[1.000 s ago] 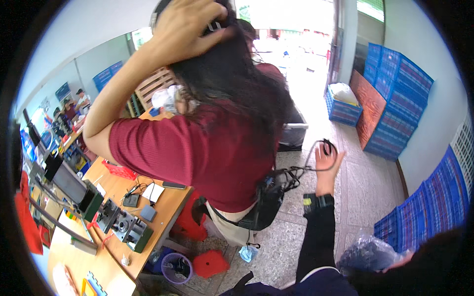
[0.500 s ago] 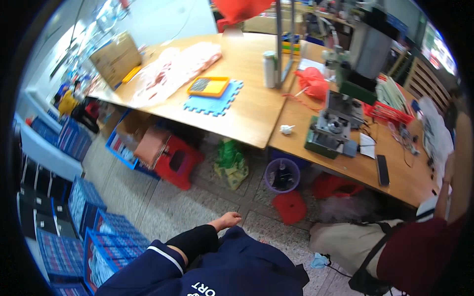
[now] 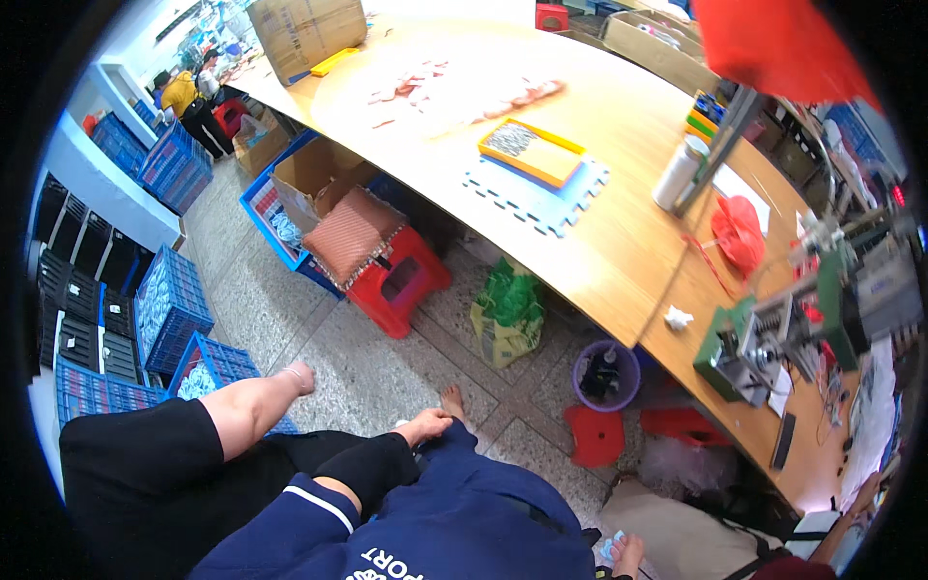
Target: Assembling pink plastic clips by inserting metal components using a small tool.
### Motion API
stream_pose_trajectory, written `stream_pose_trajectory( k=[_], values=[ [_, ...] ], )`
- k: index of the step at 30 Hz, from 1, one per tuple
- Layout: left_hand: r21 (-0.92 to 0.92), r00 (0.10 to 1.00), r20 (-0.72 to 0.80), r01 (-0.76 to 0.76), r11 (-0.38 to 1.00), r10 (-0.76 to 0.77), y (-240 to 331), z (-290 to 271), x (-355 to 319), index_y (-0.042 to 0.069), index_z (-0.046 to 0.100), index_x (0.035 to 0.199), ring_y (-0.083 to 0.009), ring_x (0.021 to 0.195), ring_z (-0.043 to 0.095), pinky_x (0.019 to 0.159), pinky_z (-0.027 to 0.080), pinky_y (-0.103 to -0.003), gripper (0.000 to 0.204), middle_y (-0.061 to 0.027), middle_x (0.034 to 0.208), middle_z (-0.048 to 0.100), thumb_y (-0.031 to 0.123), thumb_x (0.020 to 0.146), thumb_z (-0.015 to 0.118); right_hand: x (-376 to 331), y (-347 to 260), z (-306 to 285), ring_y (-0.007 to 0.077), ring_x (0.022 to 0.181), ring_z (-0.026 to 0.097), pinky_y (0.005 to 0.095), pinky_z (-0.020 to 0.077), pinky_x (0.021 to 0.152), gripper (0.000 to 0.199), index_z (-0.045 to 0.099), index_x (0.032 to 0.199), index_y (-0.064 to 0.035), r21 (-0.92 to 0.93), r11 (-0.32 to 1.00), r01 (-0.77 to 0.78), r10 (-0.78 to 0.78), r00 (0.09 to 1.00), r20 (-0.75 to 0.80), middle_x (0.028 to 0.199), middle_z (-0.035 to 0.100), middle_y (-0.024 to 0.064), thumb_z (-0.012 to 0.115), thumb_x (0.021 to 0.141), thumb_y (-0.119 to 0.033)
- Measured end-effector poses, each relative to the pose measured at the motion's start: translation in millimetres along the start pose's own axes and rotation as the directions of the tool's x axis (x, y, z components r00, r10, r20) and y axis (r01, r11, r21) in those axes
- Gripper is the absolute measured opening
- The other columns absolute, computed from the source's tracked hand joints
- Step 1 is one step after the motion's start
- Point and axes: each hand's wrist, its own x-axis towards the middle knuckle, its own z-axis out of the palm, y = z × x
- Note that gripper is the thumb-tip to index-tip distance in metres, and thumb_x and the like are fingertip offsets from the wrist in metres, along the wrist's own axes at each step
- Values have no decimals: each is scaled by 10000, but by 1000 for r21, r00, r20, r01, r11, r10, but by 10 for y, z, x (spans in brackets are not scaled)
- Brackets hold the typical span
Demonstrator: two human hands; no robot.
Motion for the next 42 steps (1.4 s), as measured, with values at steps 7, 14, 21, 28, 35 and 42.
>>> stream_pose_trajectory(
  k=[7,14,21,28,35,42],
  values=[
    [139,991,-82,-98,985,110,268,-1346,866,30,634,1119,-270,1026,620,893,479,-336,375,-177,1084,654,273,839,576,-1062,-2720,2412,117,694,618,240,495,564,262,597,1099,-48,-125,951,283,-242,933,266,904,636,51,588,907,-226],
    [-118,970,-128,-222,968,207,598,-2258,1338,22,618,1142,-211,961,630,853,492,-322,377,-146,1045,668,258,850,585,-1522,-4007,3688,100,765,616,236,481,658,278,587,1132,-31,-178,867,466,-351,824,445,940,647,38,582,908,-196],
    [-148,983,-182,-36,988,9,-291,-3373,1602,35,601,1164,-211,886,608,751,482,-317,379,-112,1015,649,263,861,576,-1766,-4898,4198,153,862,640,270,510,754,231,597,1091,0,-124,915,383,-247,777,580,972,666,94,542,928,-154],
    [-665,913,-270,53,745,-306,-17,-4296,1525,47,593,1116,-133,610,560,495,440,-267,261,-38,797,598,197,908,544,-1262,-5476,4944,151,835,636,271,498,730,236,612,1028,-23,-205,920,333,-155,792,590,928,669,74,532,945,-229],
    [206,577,-616,-540,816,536,2364,-4906,1766,10,628,1063,-293,1006,608,892,467,-352,239,-152,1052,642,129,864,574,-1016,-5549,5063,213,583,649,302,526,552,240,594,846,-17,-143,964,222,-123,857,500,698,660,132,534,923,-237],
    [558,327,-567,-522,645,756,3759,-5996,2884,21,511,1229,-360,1091,525,930,425,-393,453,-200,1182,534,125,801,618,-1064,-5613,5189,206,497,626,303,521,477,320,590,713,0,-127,976,179,-124,926,358,592,628,117,554,912,-248]
  ],
)
